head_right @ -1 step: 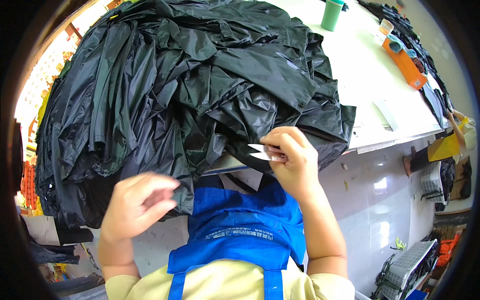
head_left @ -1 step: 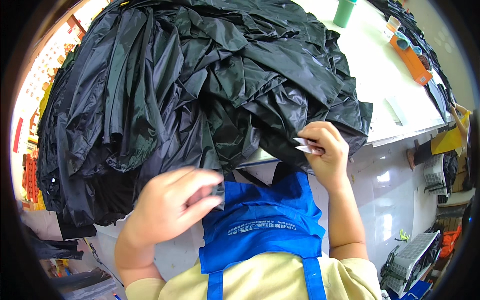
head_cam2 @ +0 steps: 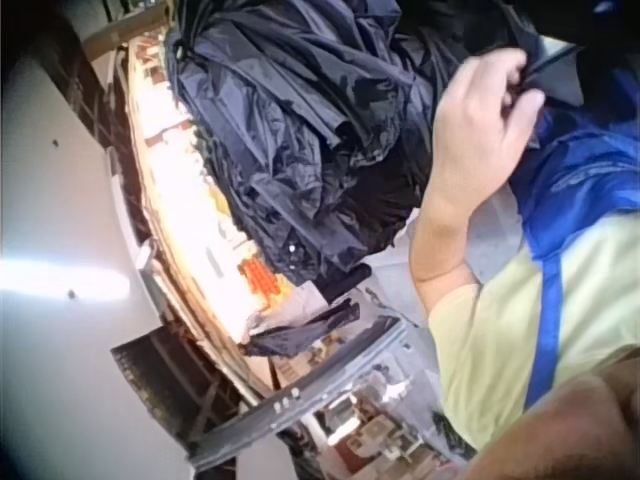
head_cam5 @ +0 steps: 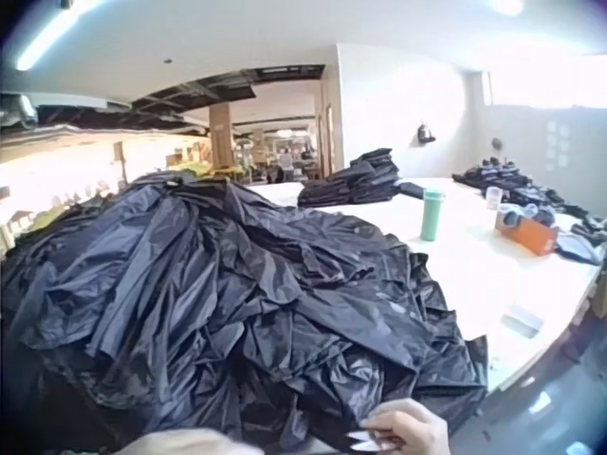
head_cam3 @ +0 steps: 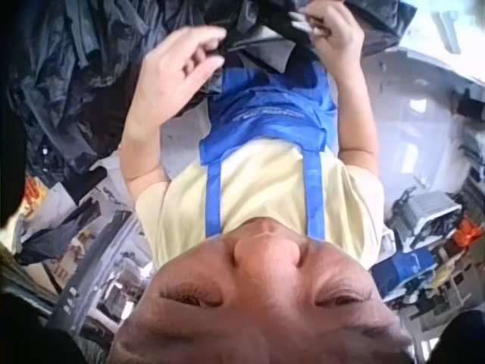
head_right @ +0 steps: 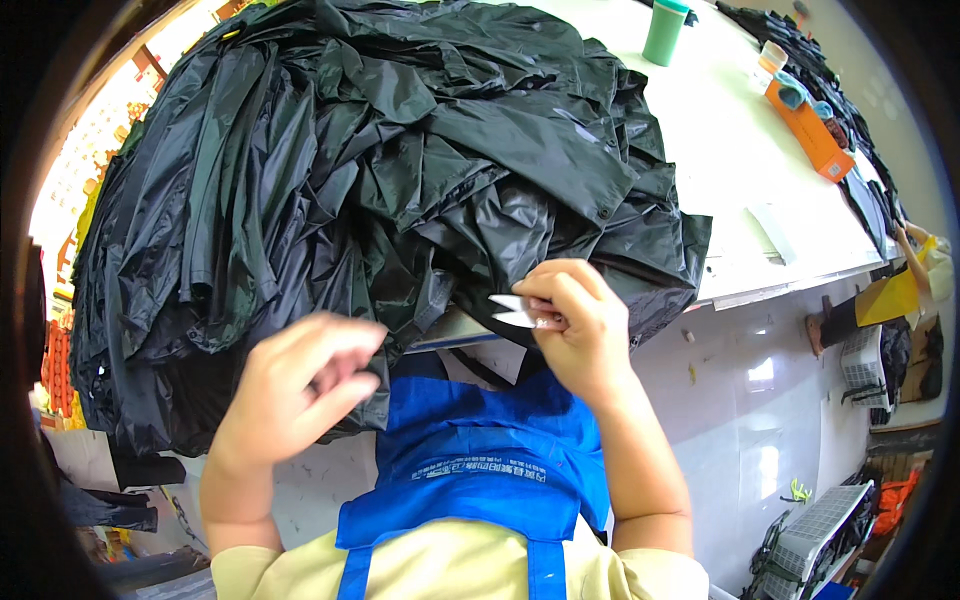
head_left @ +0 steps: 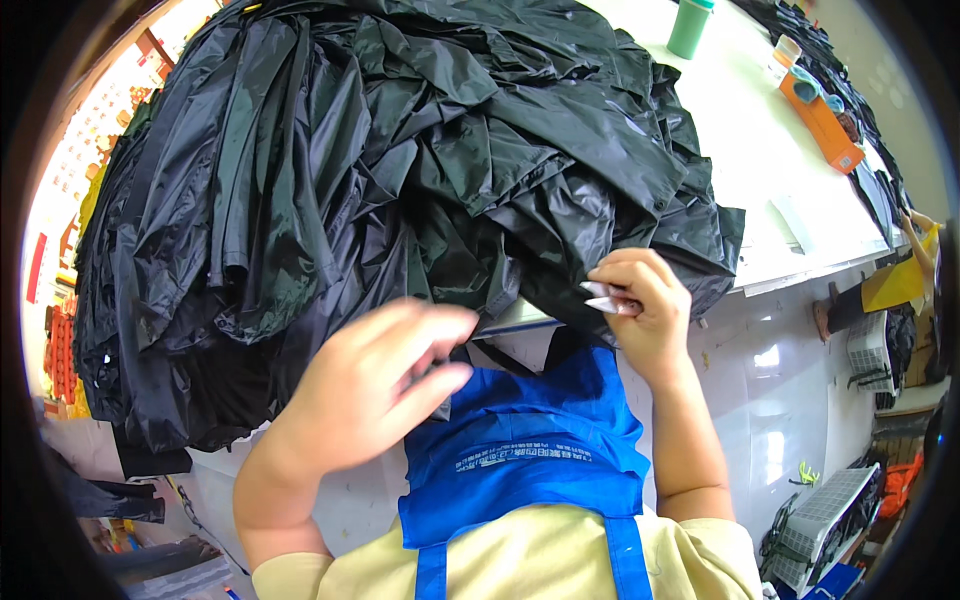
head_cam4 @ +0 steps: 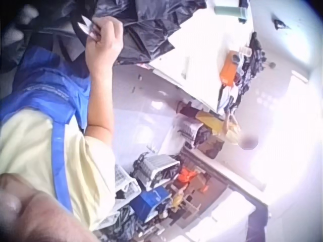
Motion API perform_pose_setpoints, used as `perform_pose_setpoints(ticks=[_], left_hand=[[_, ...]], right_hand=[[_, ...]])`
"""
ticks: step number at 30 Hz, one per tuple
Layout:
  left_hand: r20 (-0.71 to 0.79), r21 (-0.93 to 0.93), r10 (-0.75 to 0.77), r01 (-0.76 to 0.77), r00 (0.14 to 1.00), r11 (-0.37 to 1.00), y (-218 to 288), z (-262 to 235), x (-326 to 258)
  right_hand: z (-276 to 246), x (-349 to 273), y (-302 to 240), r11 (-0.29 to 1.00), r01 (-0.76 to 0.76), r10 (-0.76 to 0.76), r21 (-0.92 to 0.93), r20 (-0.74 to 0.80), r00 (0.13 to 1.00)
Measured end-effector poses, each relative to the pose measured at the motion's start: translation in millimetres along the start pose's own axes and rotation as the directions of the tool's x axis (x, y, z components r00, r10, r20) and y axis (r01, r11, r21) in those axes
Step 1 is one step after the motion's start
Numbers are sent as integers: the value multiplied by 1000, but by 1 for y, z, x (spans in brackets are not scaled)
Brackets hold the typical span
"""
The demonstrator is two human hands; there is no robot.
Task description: The person uses small scissors to trim loose threads and edges from a large pile of black fabric pieces on a table. The person repeatedly picks up fabric sections, snips edges, and places them back on the pile.
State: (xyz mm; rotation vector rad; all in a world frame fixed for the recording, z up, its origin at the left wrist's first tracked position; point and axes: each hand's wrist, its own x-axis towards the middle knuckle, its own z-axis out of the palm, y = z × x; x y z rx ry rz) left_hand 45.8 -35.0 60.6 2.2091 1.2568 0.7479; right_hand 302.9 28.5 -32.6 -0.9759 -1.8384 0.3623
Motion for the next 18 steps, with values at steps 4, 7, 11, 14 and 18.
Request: perform_pose_setpoints(ticks=[4,7,11,14,18], left_hand=[[-296,358,167,-53,940,932,-39,39,79],[-373,375,154,-3,915,927,-64,51,110],[-360,-121,-70,28,930,992,-83,35,96],[-381,-358,-72,-76,922,930,-85,22,62],[-456,-541,-30,-251,889,802,-75,0,3]], right_hand=[[8,-7,-10,999,34,-36,32,80,996],[4,-4,-15,993,46,-68,109,213,975],[-23,21,-33,980,-60,50,189,59,997],[-22,53,-20,994,74,-68,78,-76,995],[1,79,-29,993,94,-98,66,70,993]])
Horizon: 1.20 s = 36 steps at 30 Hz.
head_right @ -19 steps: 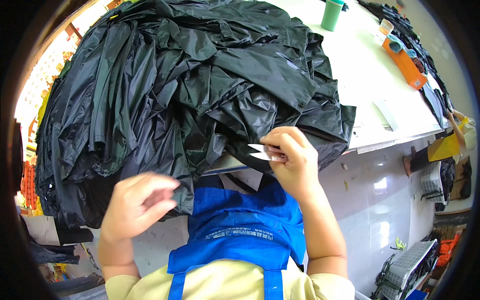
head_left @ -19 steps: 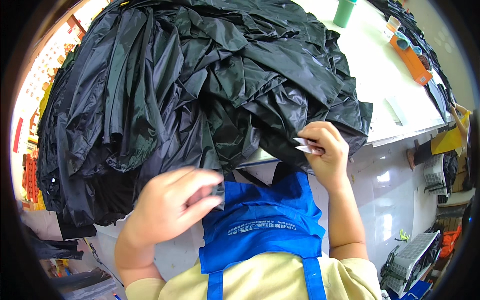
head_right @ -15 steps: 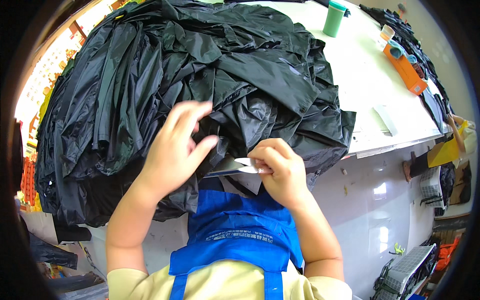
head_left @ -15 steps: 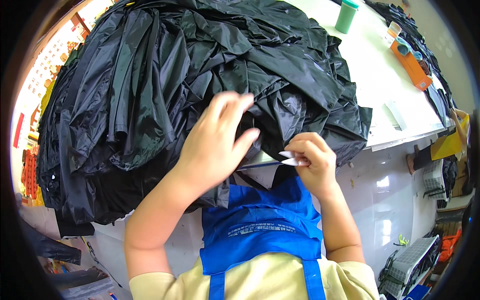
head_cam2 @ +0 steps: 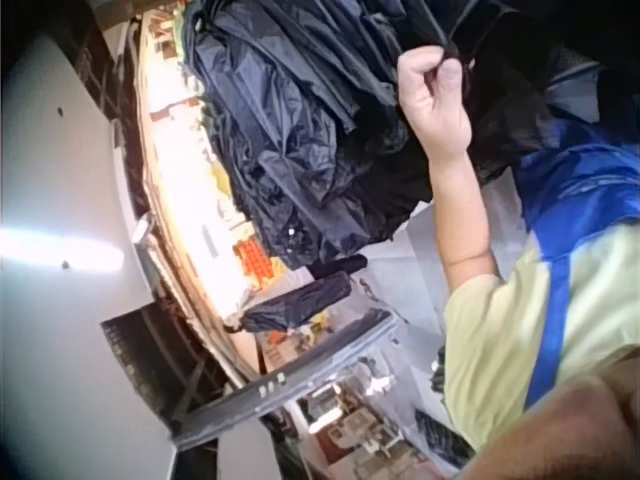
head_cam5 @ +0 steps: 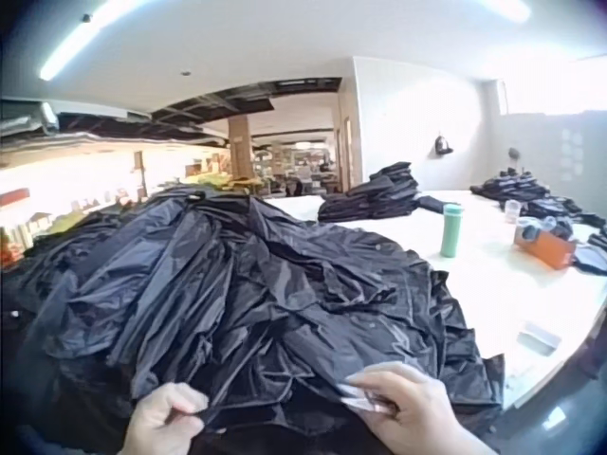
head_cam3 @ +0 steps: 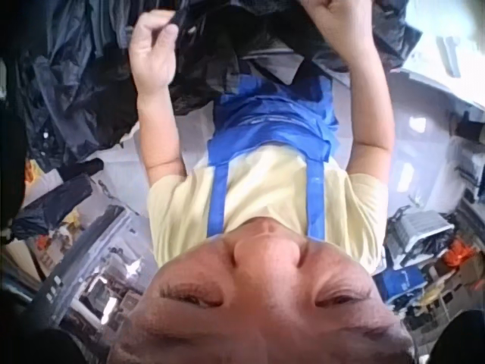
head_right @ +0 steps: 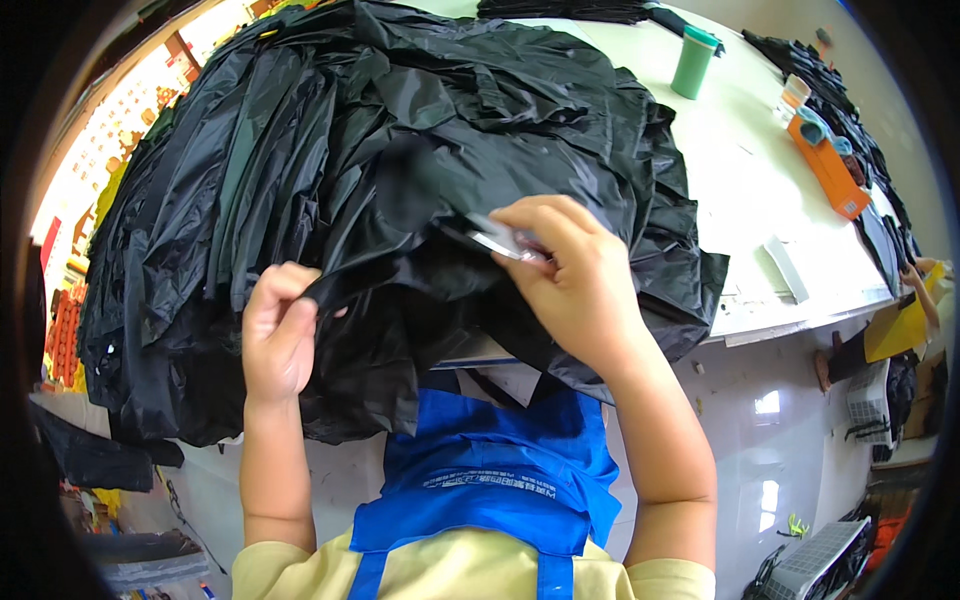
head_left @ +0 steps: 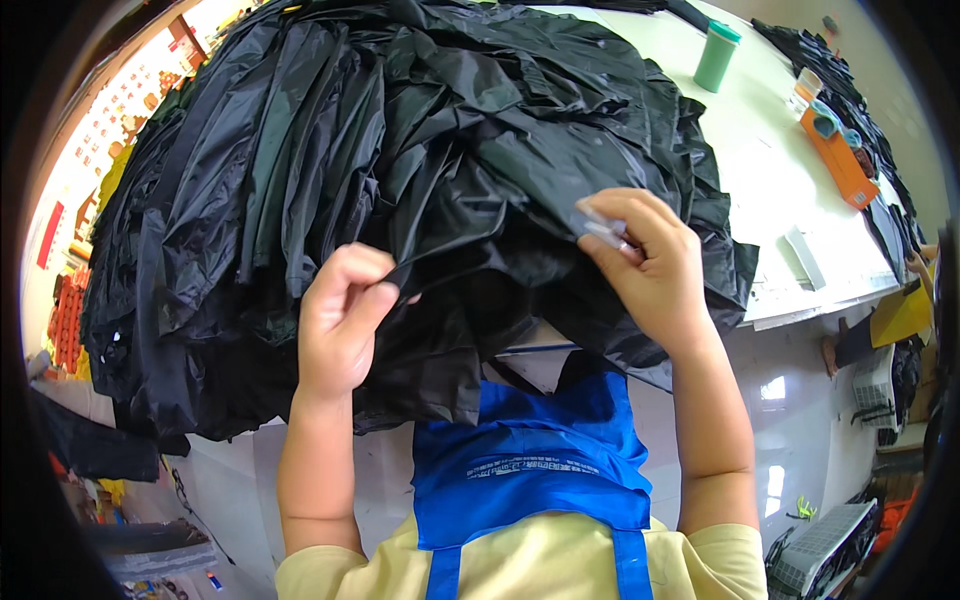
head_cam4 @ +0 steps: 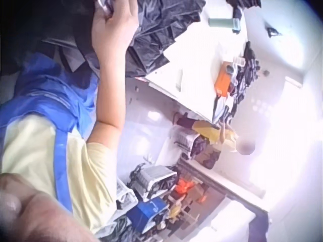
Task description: The person uses small scissors to trim loose threads and edges from a large pile of black fabric pieces on a table. The person repeatedly picks up fabric sections, snips edges, and places them back on the pile.
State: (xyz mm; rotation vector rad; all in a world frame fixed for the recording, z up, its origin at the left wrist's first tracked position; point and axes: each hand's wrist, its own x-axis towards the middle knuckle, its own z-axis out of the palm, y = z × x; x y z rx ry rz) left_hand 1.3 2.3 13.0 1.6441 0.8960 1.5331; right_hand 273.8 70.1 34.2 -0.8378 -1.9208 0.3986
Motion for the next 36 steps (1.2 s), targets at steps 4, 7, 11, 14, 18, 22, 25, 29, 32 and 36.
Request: perform_pose_setpoints(ticks=[4,7,11,14,18,22,25,29,32,36], left_hand=[[-228,-317,-92,15,969,948,8,-8,-31],[-474,-374,-248,62,845,925,6,26,-47],[-176,-606,-466,278,867,745,-10,73,-66],[32,-615,-492,405,870,677,-21,78,-39],[-156,-718,-634,354,757,599,-31,80,-30],[-226,-688,-438,176,870,704,-27,72,-33],[-239,-650,-415,172,878,740,-23,66,-37],[-226,-603,-363,163,904,781,-19,61,-38],[-226,-556,-350,175,909,812,-16,60,-36],[-215,-482,-320,185,923,856,-16,55,-37]], right_hand=[[20,-6,-16,987,23,-60,158,231,971],[42,-24,-26,995,58,-75,86,218,973],[67,-38,-16,990,140,-141,35,33,990],[55,-42,-19,956,-235,202,177,182,962],[45,-41,-19,903,-342,307,261,164,937],[27,-39,-14,872,-248,197,423,161,967],[21,-33,-22,957,-158,113,243,189,975],[23,-21,-27,987,-98,65,127,239,969],[36,-19,-24,986,-27,-12,162,231,973],[42,-16,-24,971,-116,54,211,280,959]])
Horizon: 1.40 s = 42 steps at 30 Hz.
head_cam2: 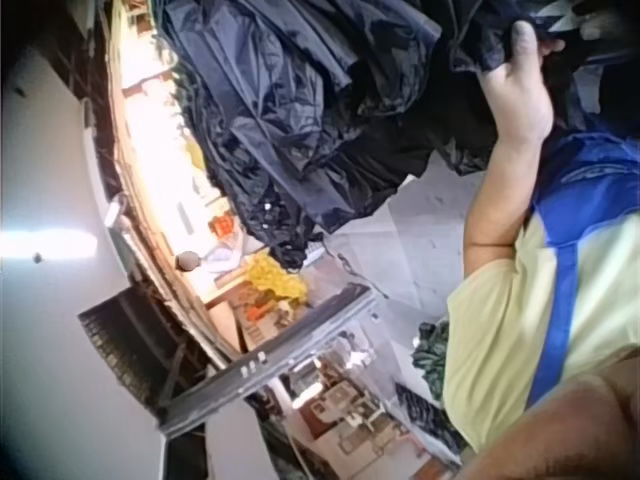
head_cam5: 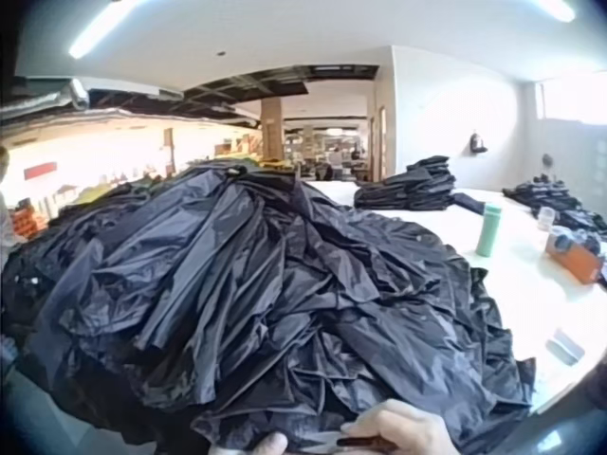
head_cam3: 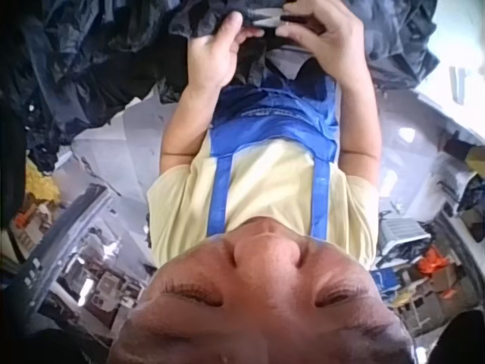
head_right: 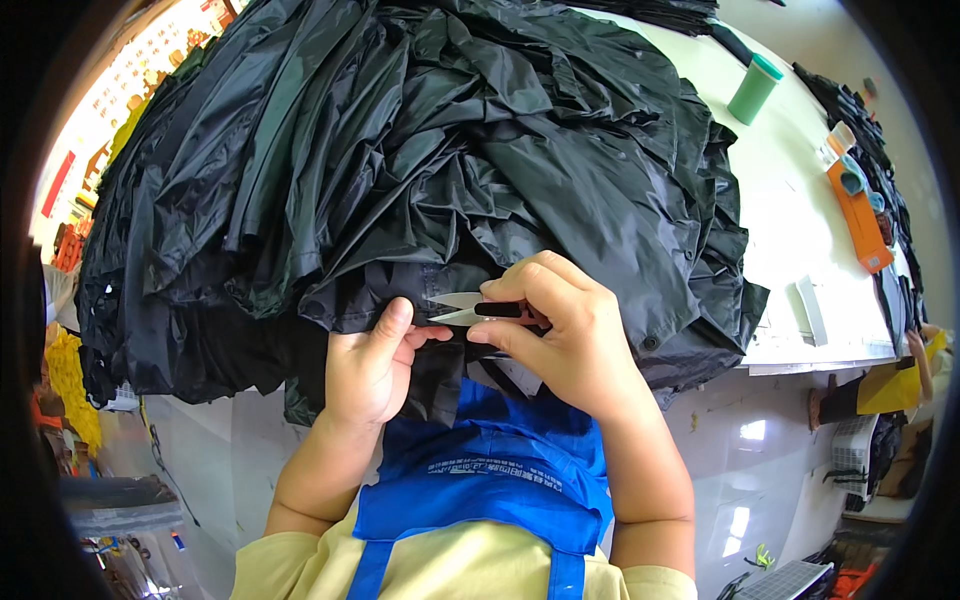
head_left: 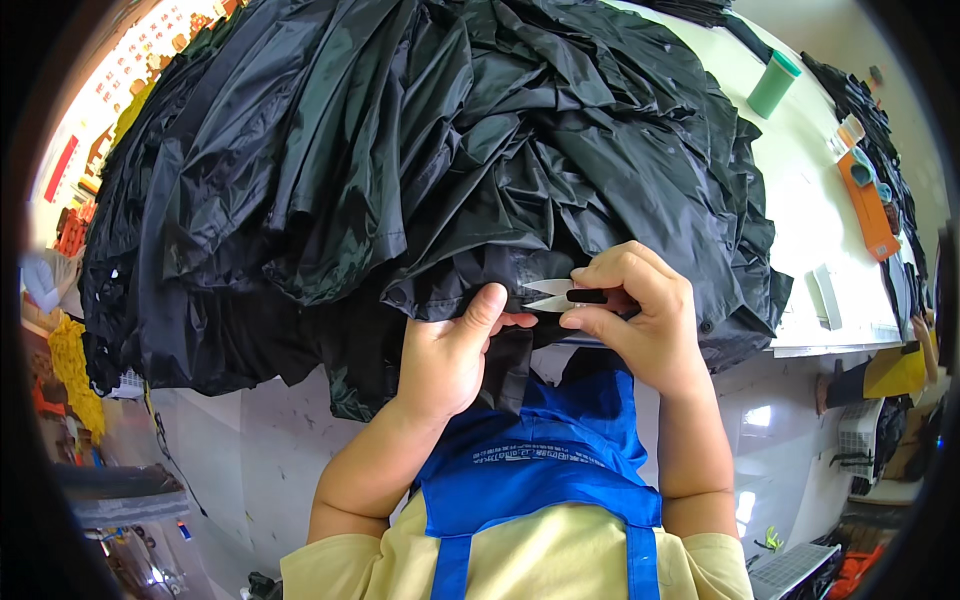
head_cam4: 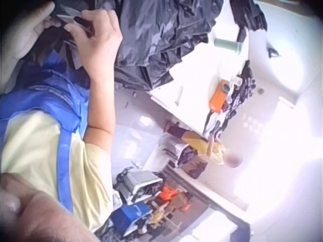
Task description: The person uses small scissors to trim loose threads and edges from a large pile of black fabric pieces on a table. The person repeatedly picks up fabric sections, snips edges, and places them back on the pile.
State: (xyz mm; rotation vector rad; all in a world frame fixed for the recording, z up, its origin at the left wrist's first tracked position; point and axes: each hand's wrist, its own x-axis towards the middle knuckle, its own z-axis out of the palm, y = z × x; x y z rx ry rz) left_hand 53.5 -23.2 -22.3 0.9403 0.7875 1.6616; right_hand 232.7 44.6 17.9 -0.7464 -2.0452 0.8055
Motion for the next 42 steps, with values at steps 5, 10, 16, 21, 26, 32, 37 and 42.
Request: perform_pose_setpoints(ticks=[5,10,16,21,26,32,37,42], left_hand=[[21,128,55,-57,998,990,-2,-7,4],[33,122,31,-35,999,992,0,-8,3],[27,107,30,-33,999,994,0,-9,2],[75,120,42,-51,996,991,3,-7,1],[10,122,11,-12,1000,992,10,-22,-6],[-254,193,-90,142,963,971,15,-61,-31],[141,404,-375,292,916,867,40,-39,-48],[458,632,-321,-50,829,773,15,65,-16]], right_hand=[[5,3,12,990,-74,69,117,42,997],[10,0,22,978,-27,33,205,-27,999],[4,-3,19,978,-70,66,195,26,997],[5,0,21,979,-46,39,199,40,998],[4,-17,22,867,-31,85,498,-87,993],[-48,-60,25,995,-71,94,75,-387,917],[-84,-79,55,911,-244,55,-334,-486,872],[-91,-75,57,932,-227,93,-282,-420,903]])
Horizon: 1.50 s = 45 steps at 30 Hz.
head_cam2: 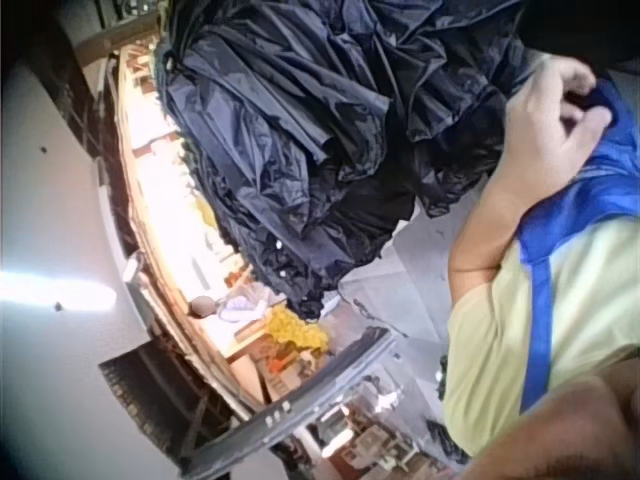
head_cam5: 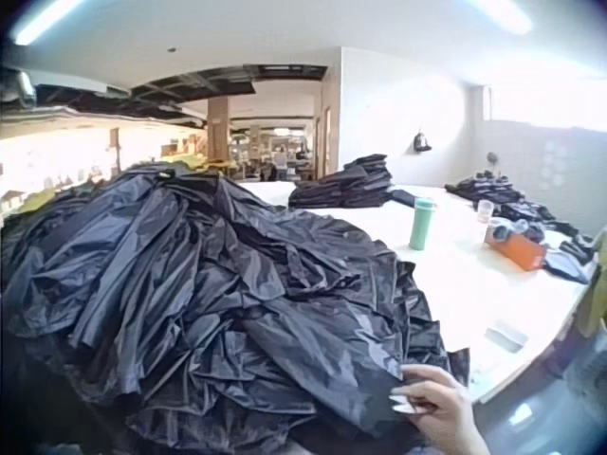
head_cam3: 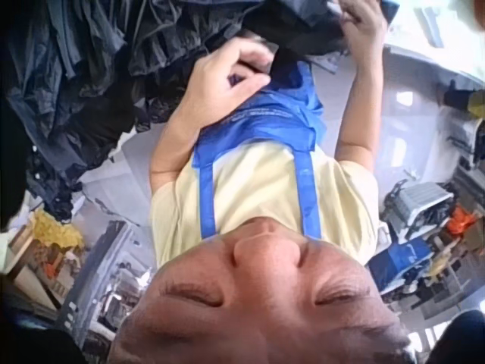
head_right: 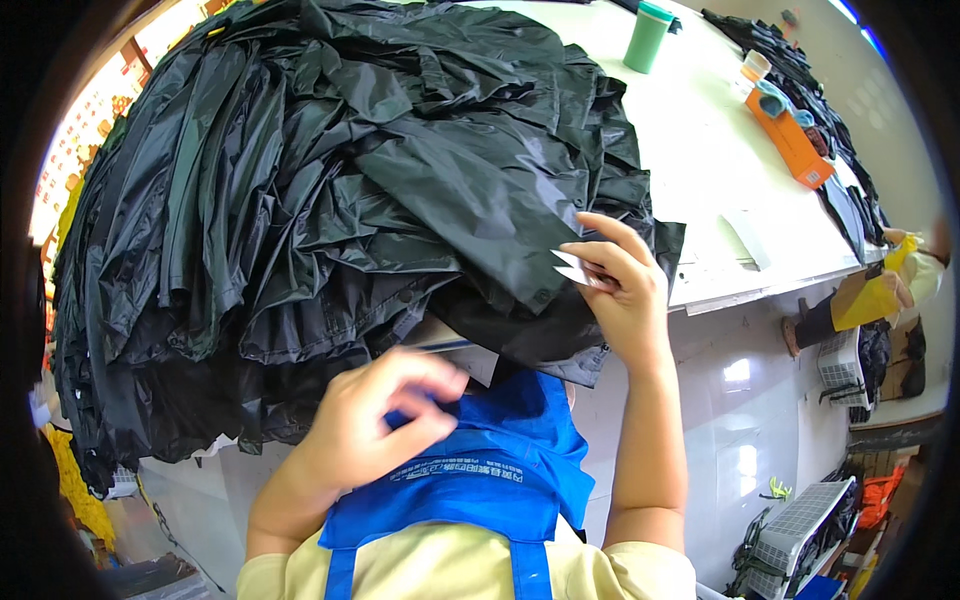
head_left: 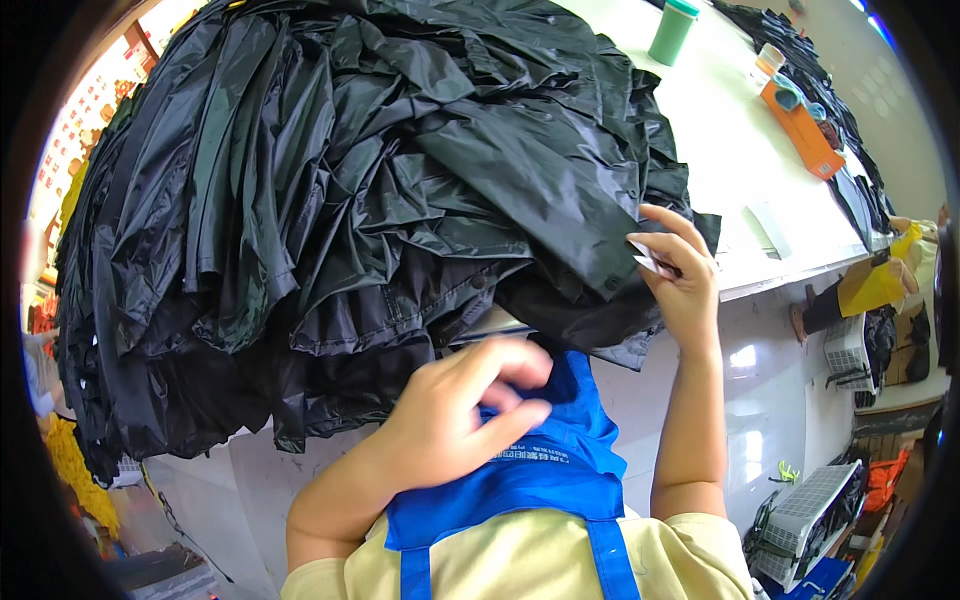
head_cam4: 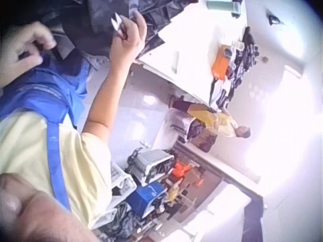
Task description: The person uses small scissors to trim loose threads and edges from a large pile of black fabric pieces on a table. The person repeatedly picks up fabric sections, snips edges, and places them back on the pile.
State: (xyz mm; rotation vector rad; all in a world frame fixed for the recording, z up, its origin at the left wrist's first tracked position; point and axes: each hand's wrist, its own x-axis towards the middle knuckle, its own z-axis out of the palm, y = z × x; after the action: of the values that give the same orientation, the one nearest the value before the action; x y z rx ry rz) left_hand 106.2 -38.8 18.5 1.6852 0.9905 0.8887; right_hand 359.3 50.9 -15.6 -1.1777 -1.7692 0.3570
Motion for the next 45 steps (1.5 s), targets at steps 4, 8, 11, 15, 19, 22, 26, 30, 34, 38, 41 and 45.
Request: perform_pose_setpoints(ticks=[4,8,11,15,19,22,26,30,34,38,41,45], left_hand=[[-288,467,408,-245,866,850,-17,32,51],[-304,540,487,-273,819,796,-23,6,33],[-431,306,403,-289,807,907,-25,-14,9],[-536,-65,223,-303,814,951,-27,-28,-10],[-543,-439,23,-307,840,844,-20,-28,-18],[-461,-642,-43,-300,886,705,-19,-36,-23],[-555,-540,-96,-271,826,796,-23,-39,-29],[-500,85,97,-63,861,994,-4,-50,-29],[-400,566,645,-378,651,732,7,-56,-20],[-401,-539,45,-275,915,796,-2,-57,-26],[-415,-570,18,-276,910,774,-10,-54,-24],[-500,-595,-104,-254,860,762,-13,-47,-22]], right_hand=[[10,-7,-28,974,224,-222,40,-43,974],[23,-21,-53,857,506,-507,100,-16,862],[24,-16,-47,915,403,-401,18,-57,914],[28,-8,-35,939,337,-336,68,-23,942],[39,3,-41,891,444,-446,101,4,895],[44,4,-46,915,332,-359,231,86,929],[41,15,-50,897,-18,-104,441,250,963],[44,14,-48,851,-98,-86,516,321,943],[43,18,-54,871,-91,-91,483,340,936],[41,23,-60,889,-153,28,431,282,959],[42,20,-60,934,-133,36,332,282,959],[39,7,-97,959,250,-229,137,-152,962]])
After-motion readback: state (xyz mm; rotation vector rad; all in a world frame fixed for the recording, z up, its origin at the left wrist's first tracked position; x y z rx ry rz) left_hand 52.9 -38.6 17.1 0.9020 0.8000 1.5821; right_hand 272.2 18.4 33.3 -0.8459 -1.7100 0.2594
